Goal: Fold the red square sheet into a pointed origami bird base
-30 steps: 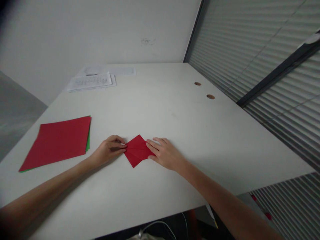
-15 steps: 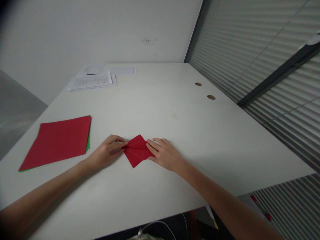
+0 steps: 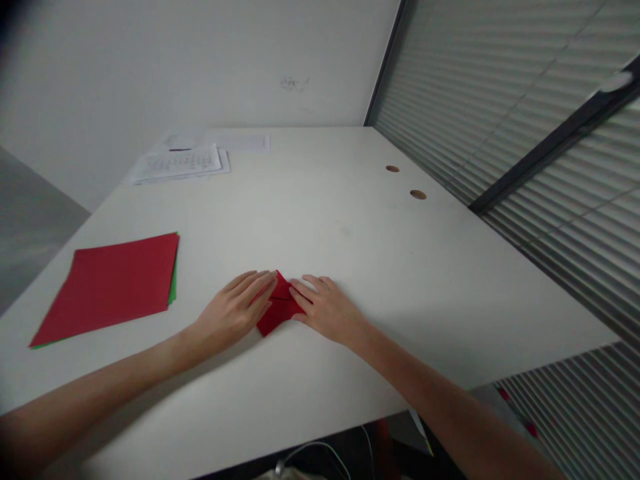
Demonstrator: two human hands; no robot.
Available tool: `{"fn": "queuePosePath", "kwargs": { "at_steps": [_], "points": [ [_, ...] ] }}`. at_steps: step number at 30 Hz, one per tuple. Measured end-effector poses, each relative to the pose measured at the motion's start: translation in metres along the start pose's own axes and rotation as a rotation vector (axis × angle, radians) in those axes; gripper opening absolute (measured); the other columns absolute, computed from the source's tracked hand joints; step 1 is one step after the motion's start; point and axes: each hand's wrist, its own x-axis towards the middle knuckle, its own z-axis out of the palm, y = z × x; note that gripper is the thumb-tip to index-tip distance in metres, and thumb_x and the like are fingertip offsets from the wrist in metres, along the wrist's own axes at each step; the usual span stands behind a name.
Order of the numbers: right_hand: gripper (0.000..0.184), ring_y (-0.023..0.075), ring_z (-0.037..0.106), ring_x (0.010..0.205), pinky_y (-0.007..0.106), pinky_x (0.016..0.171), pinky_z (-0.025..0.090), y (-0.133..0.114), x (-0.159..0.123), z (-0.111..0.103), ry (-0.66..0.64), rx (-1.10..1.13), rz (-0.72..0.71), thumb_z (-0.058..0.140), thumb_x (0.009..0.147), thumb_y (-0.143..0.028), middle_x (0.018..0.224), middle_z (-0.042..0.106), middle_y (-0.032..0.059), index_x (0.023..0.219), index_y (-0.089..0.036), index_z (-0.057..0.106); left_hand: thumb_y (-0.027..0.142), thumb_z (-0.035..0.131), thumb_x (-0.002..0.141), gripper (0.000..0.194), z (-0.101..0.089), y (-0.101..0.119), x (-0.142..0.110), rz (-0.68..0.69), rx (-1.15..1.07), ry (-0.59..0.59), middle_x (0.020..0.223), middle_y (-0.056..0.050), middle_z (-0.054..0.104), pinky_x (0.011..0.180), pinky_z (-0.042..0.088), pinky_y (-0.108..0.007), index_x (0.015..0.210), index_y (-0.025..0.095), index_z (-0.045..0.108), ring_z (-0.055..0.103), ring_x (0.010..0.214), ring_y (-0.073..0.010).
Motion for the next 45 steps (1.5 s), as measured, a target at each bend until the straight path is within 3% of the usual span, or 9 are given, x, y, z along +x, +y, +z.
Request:
{"fn": "queuePosePath", "kwargs": {
  "at_steps": [4,7,15,19,27,31,35,38,45],
  "points": [
    [0.039,0.0316,0.049,0.124,0.047,0.095,0.046,0.000,0.000,0.001,0.014,0.027,0.000,0.057,0.093,-0.039,0.129,0.063,0.0137,0.121,-0.012,0.063,0.020,0.041,0.097,0.054,0.022,0.012,0.013,-0.062,-0.247,-0.058,0.143,-0.023,0.047,0.103,0.051,-0.044,0.147,0.008,0.024,0.047,0.134,-0.0280],
    [0.040,0.0313,0.049,0.122,0.047,0.094,0.045,-0.002,-0.001,0.001,0.040,0.048,0.025,0.058,0.092,-0.039,0.126,0.064,0.0144,0.122,-0.013,0.062,0.019,0.042,0.097,0.060,0.039,0.011,0.010,-0.082,-0.315,-0.077,0.144,-0.023,0.046,0.106,0.048,-0.044,0.150,0.008,0.017,0.045,0.136,-0.0272],
    [0.046,0.0325,0.051,0.118,0.049,0.095,0.042,-0.006,-0.013,0.000,0.042,0.007,0.094,0.056,0.093,-0.044,0.128,0.063,0.0132,0.126,-0.013,0.061,0.021,0.040,0.098,0.046,0.046,0.008,0.005,-0.028,-0.241,-0.116,0.147,-0.021,0.043,0.114,0.039,-0.046,0.142,0.005,0.039,0.038,0.140,-0.0270],
    [0.036,0.0322,0.051,0.118,0.050,0.094,0.040,-0.001,-0.023,-0.008,0.062,0.012,0.116,0.058,0.092,-0.039,0.129,0.063,0.0120,0.121,-0.018,0.065,0.021,0.039,0.099,0.044,0.045,0.009,0.005,-0.020,-0.215,-0.139,0.146,-0.021,0.045,0.115,0.038,-0.046,0.140,0.004,0.043,0.038,0.140,-0.0270],
    [0.023,0.0240,0.057,0.097,0.042,0.088,0.042,0.012,-0.042,-0.019,0.279,0.150,0.347,0.053,0.093,-0.022,0.102,0.069,0.0097,0.109,-0.019,0.070,0.018,0.042,0.097,0.043,0.044,0.010,0.005,0.003,-0.206,-0.154,0.150,-0.017,0.041,0.115,0.037,-0.049,0.139,0.010,0.046,0.035,0.142,-0.0285],
    [0.025,0.0244,0.054,0.096,0.041,0.085,0.041,-0.001,-0.031,-0.016,0.211,0.128,0.273,0.056,0.092,-0.025,0.099,0.067,0.0095,0.113,-0.019,0.069,0.017,0.042,0.097,0.044,0.045,0.011,0.006,0.017,-0.212,-0.140,0.147,-0.014,0.047,0.113,0.038,-0.051,0.141,0.012,0.044,0.036,0.141,-0.0291],
    [0.020,0.0232,0.053,0.091,0.040,0.083,0.040,-0.007,-0.020,-0.010,0.136,0.023,0.207,0.055,0.091,-0.015,0.094,0.066,0.0088,0.104,-0.018,0.070,0.017,0.042,0.097,0.045,0.045,0.010,0.006,0.029,-0.229,-0.128,0.145,-0.015,0.049,0.113,0.038,-0.051,0.142,0.012,0.042,0.037,0.140,-0.0278],
    [0.019,0.0222,0.052,0.087,0.038,0.080,0.040,-0.003,-0.023,-0.009,0.117,-0.025,0.153,0.053,0.093,-0.013,0.090,0.065,0.0085,0.095,-0.017,0.071,0.018,0.040,0.099,0.045,0.043,0.007,0.005,0.040,-0.252,-0.144,0.147,-0.013,0.046,0.114,0.037,-0.049,0.144,0.012,0.041,0.036,0.141,-0.0268],
    [0.022,0.0237,0.050,0.090,0.038,0.078,0.039,0.007,-0.039,-0.012,0.086,-0.051,0.059,0.052,0.093,-0.013,0.094,0.066,0.0106,0.107,-0.015,0.069,0.033,0.038,0.102,0.050,0.042,0.005,0.003,-0.009,-0.271,-0.212,0.152,-0.011,0.038,0.118,0.031,-0.048,0.147,0.012,0.036,0.026,0.146,-0.0261]
  ]
}}
